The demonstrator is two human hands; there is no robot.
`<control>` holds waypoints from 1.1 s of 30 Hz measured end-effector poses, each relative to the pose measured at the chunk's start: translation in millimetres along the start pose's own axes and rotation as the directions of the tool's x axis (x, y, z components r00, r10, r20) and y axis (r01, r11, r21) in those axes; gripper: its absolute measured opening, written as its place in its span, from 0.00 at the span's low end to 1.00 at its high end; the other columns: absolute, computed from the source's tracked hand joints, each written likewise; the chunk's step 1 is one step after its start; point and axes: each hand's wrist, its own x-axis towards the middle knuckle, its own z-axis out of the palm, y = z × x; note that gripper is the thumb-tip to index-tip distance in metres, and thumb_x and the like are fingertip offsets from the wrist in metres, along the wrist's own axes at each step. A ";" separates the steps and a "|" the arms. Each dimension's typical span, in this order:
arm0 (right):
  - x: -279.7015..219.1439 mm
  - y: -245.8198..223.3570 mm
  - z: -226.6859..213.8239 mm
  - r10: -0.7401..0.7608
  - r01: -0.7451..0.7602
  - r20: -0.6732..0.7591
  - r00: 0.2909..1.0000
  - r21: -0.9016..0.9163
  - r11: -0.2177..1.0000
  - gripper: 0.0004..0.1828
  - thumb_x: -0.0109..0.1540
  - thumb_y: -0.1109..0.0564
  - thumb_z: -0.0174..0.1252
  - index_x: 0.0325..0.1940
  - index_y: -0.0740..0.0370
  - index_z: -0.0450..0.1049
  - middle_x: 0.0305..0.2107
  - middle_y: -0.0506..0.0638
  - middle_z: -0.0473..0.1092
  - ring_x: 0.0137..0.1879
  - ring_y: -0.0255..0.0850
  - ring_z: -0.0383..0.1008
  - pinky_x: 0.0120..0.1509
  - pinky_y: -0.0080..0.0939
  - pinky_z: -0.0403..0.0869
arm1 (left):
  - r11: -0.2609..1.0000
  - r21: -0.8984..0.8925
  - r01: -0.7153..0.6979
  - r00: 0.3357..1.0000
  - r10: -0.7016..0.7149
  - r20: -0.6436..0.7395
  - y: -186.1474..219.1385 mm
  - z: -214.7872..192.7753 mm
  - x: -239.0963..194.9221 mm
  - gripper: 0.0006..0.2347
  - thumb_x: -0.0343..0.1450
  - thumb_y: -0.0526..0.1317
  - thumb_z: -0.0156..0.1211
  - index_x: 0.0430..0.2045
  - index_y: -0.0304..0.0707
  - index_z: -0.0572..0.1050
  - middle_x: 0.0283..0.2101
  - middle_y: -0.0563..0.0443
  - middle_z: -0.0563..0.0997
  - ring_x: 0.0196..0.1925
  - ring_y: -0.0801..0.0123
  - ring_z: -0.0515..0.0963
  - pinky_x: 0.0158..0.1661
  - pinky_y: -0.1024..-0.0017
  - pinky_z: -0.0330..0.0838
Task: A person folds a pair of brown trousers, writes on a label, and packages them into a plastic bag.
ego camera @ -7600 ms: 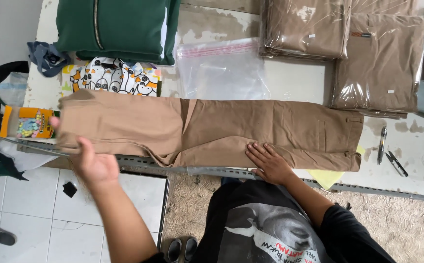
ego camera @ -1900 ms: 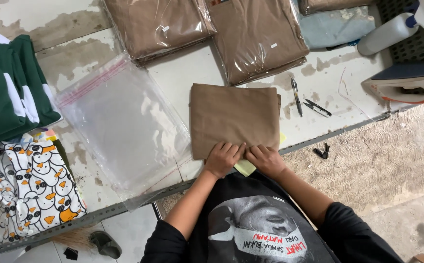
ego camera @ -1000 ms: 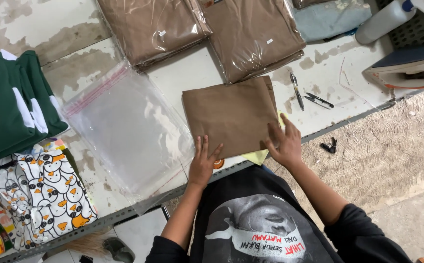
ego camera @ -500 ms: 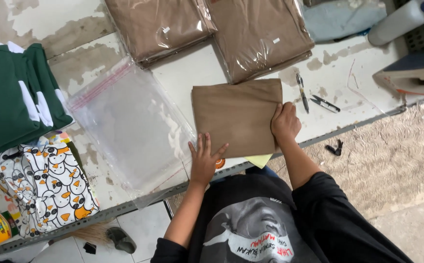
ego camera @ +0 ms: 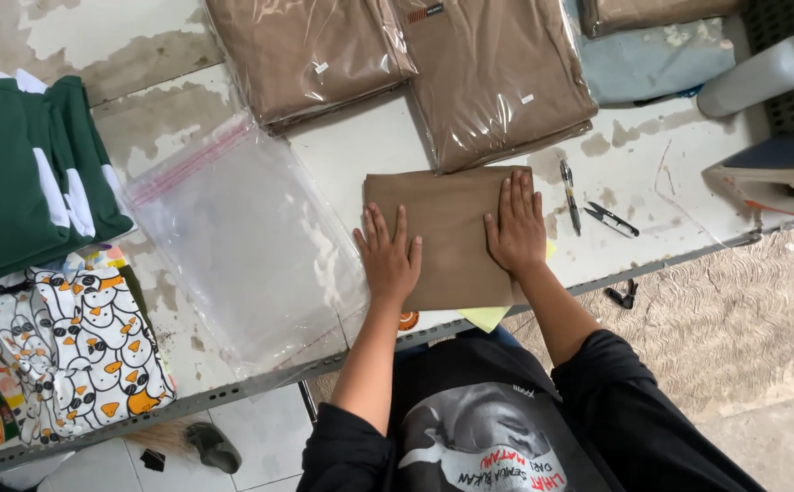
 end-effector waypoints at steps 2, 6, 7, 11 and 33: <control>3.0 7.2 2.7 -0.018 0.018 0.008 1.000 0.035 0.999 0.39 0.72 0.42 0.34 0.82 0.65 0.40 0.79 0.61 0.36 0.84 0.51 0.29 0.84 0.54 0.32 | 0.999 -0.035 -0.009 1.000 0.008 -0.025 -4.3 5.9 3.3 0.28 0.76 0.52 0.46 0.73 0.46 0.56 0.76 0.24 0.46 0.79 0.37 0.43 0.70 0.38 0.35; 5.6 25.6 17.1 -0.084 0.088 -0.030 0.996 0.171 0.981 0.38 0.72 0.43 0.36 0.83 0.61 0.38 0.79 0.58 0.32 0.84 0.50 0.27 0.83 0.59 0.34 | 0.972 -0.229 -0.053 0.998 0.043 -0.048 -14.7 10.1 3.9 0.36 0.71 0.55 0.58 0.74 0.44 0.54 0.75 0.23 0.44 0.78 0.34 0.42 0.71 0.39 0.35; 8.8 26.4 20.1 -0.092 0.095 -0.024 0.995 0.170 0.981 0.38 0.72 0.43 0.36 0.83 0.61 0.38 0.79 0.58 0.32 0.84 0.50 0.27 0.83 0.59 0.34 | 0.972 -0.230 -0.042 0.998 0.032 -0.048 -20.8 14.2 6.1 0.36 0.71 0.55 0.58 0.74 0.44 0.54 0.75 0.23 0.44 0.78 0.34 0.42 0.71 0.39 0.35; 9.1 27.3 25.8 -0.073 0.075 -0.020 0.997 0.131 0.989 0.40 0.71 0.42 0.37 0.83 0.60 0.37 0.80 0.57 0.31 0.84 0.49 0.26 0.83 0.58 0.31 | 0.865 -0.502 0.020 0.999 -0.041 -0.031 -28.4 21.3 4.7 0.36 0.73 0.51 0.53 0.74 0.35 0.48 0.77 0.31 0.43 0.79 0.41 0.41 0.72 0.44 0.30; -89.6 -50.6 -27.5 -0.509 0.595 -0.631 0.585 -0.093 0.799 0.44 0.55 0.42 0.65 0.70 0.65 0.63 0.67 0.72 0.62 0.66 0.69 0.68 0.66 0.62 0.69 | 0.005 -0.778 0.629 0.734 -0.333 0.592 -6.9 -42.1 16.2 0.26 0.69 0.49 0.64 0.59 0.34 0.68 0.44 0.27 0.78 0.43 0.37 0.83 0.41 0.49 0.81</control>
